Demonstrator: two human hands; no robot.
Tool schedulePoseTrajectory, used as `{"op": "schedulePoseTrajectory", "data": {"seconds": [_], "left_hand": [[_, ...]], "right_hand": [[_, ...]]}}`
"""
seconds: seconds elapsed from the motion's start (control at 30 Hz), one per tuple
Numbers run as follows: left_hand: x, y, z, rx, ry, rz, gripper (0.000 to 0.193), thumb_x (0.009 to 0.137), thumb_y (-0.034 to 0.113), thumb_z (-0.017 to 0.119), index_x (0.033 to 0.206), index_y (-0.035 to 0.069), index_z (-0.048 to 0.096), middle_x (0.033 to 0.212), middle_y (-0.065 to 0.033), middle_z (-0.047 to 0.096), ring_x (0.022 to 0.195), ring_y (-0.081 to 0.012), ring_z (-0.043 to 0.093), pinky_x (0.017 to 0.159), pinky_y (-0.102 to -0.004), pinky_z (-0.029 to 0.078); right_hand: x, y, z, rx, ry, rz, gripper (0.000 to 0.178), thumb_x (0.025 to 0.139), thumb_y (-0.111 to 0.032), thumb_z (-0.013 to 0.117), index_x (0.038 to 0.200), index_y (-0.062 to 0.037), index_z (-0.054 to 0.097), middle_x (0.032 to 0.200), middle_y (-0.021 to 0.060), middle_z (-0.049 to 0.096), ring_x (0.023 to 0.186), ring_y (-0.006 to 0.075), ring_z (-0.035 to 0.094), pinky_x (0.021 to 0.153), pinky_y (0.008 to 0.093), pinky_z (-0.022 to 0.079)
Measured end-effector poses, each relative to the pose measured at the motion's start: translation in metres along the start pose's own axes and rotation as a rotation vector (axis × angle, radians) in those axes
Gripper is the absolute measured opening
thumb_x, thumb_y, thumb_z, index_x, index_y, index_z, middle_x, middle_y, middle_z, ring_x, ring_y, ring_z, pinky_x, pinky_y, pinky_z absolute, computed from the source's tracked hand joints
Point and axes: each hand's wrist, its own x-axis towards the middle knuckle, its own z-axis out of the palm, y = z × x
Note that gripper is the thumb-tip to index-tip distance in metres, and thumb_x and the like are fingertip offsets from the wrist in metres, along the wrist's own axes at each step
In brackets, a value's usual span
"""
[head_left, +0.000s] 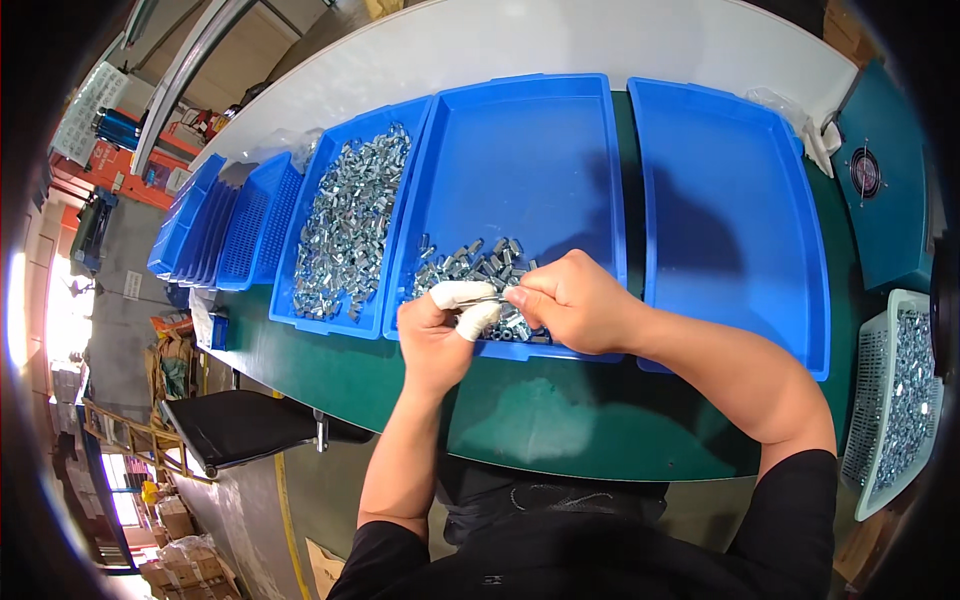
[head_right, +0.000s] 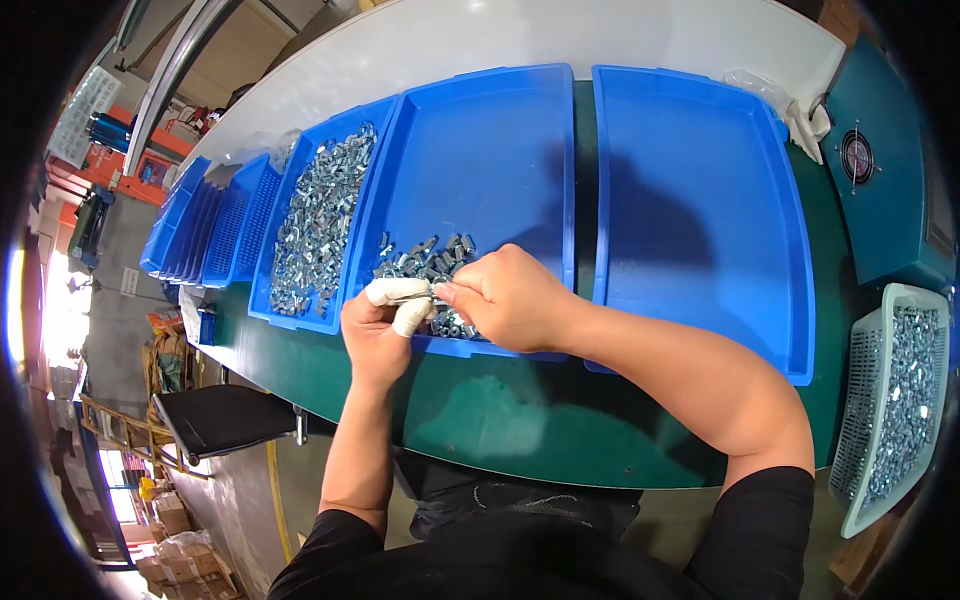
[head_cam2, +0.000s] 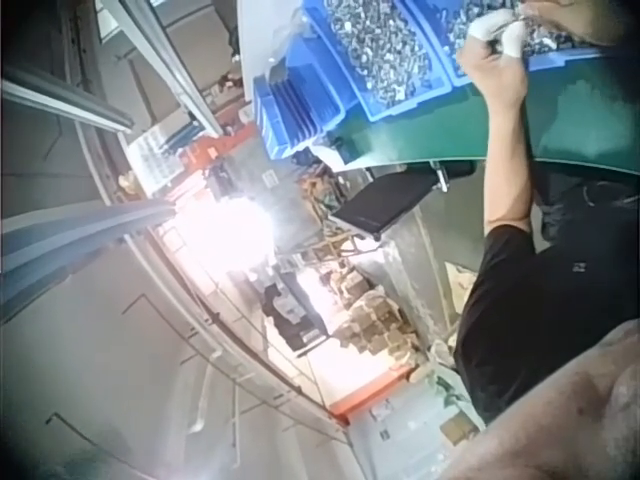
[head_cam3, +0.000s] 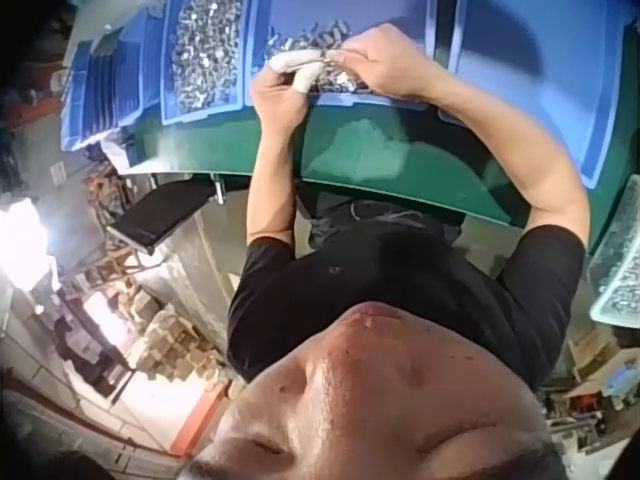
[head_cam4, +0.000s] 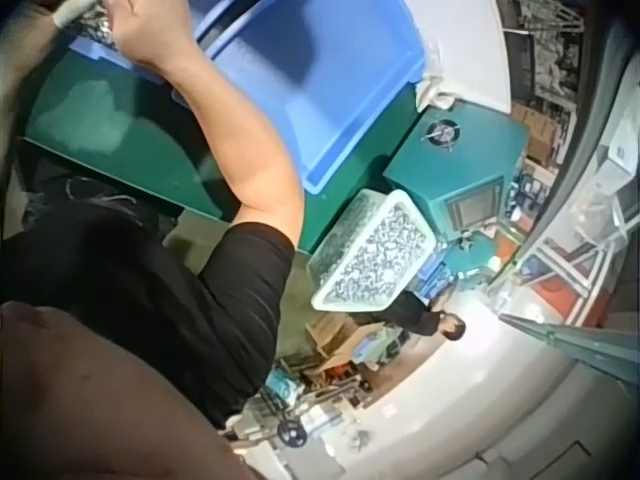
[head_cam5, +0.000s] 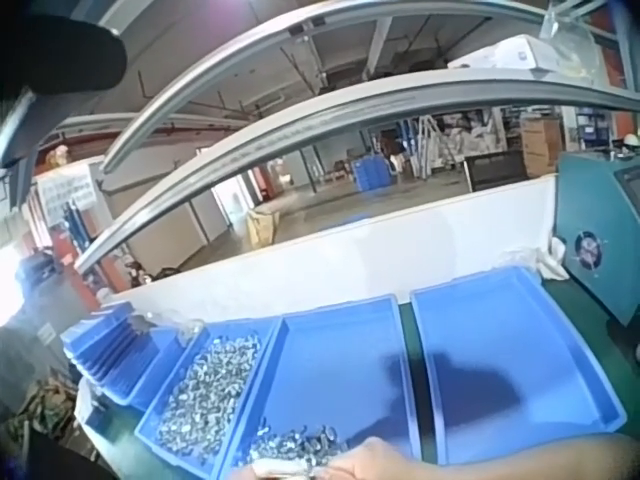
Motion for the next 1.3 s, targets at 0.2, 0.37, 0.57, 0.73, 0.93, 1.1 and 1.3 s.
{"op": "schedulePoseTrajectory", "data": {"seconds": [0.2,0.37,0.57,0.73,0.93,1.1,1.3], "left_hand": [[0.014,0.011,-0.030,-0.027,0.167,-0.022,0.011,0.090,0.006,0.071,0.099,0.001,0.068,0.087,-0.0072,0.071,0.069,-0.0112,0.062,0.067,-0.0264,0.052],[0.005,0.016,-0.003,0.406,-0.224,0.136,0.022,0.082,0.009,0.079,0.101,0.002,0.070,0.089,-0.0057,0.073,0.080,-0.0141,0.070,0.068,-0.0266,0.053],[0.003,0.010,-0.033,0.148,-0.044,-0.179,0.011,0.096,0.009,0.063,0.097,0.000,0.069,0.073,-0.0056,0.070,0.064,-0.0097,0.065,0.059,-0.0246,0.051],[0.023,-0.016,-0.102,0.998,0.341,0.199,0.020,0.089,0.007,0.071,0.108,0.002,0.067,0.105,-0.0127,0.070,0.096,-0.0238,0.066,0.083,-0.0329,0.052],[0.034,-0.005,-0.048,0.948,-0.073,0.277,0.026,0.083,0.005,0.074,0.108,0.004,0.069,0.108,-0.0139,0.070,0.106,-0.0332,0.062,0.094,-0.0401,0.048],[0.046,-0.002,-0.037,0.999,-0.193,0.029,0.019,0.080,0.002,0.074,0.098,0.002,0.072,0.097,-0.0142,0.070,0.097,-0.0324,0.063,0.087,-0.0397,0.050],[0.044,-0.001,-0.042,0.751,-0.272,-0.164,0.020,0.077,-0.004,0.072,0.096,0.001,0.070,0.091,-0.0148,0.069,0.086,-0.0303,0.066,0.077,-0.0380,0.052]], "right_hand": [[0.002,0.012,-0.003,-0.083,0.111,-0.084,0.036,0.098,-0.019,0.058,0.067,-0.0013,0.061,0.054,0.0112,0.055,0.047,0.0206,0.048,0.049,0.0366,0.040],[-0.001,0.003,-0.003,-0.025,-0.057,-0.055,0.034,0.096,-0.020,0.057,0.068,-0.0020,0.063,0.059,0.0133,0.059,0.051,0.0274,0.054,0.052,0.0410,0.042],[-0.002,0.008,-0.002,-0.171,0.127,-0.196,0.034,0.097,-0.019,0.056,0.068,-0.0020,0.060,0.058,0.0145,0.056,0.051,0.0279,0.054,0.053,0.0402,0.042],[0.006,0.009,-0.004,-0.096,0.143,-0.006,0.038,0.100,-0.021,0.053,0.069,0.0006,0.055,0.057,0.0173,0.052,0.051,0.0333,0.048,0.053,0.0423,0.039],[0.004,0.011,-0.006,-0.135,0.147,-0.041,0.037,0.100,-0.021,0.053,0.071,0.0006,0.052,0.057,0.0184,0.049,0.051,0.0341,0.042,0.053,0.0435,0.037],[0.004,0.014,-0.006,-0.127,0.142,-0.076,0.038,0.101,-0.023,0.053,0.070,0.0003,0.051,0.057,0.0183,0.048,0.051,0.0336,0.042,0.053,0.0432,0.036],[0.004,0.012,-0.008,-0.137,0.120,-0.062,0.038,0.100,-0.023,0.054,0.070,0.0003,0.050,0.057,0.0181,0.048,0.051,0.0331,0.041,0.053,0.0432,0.037]]}}
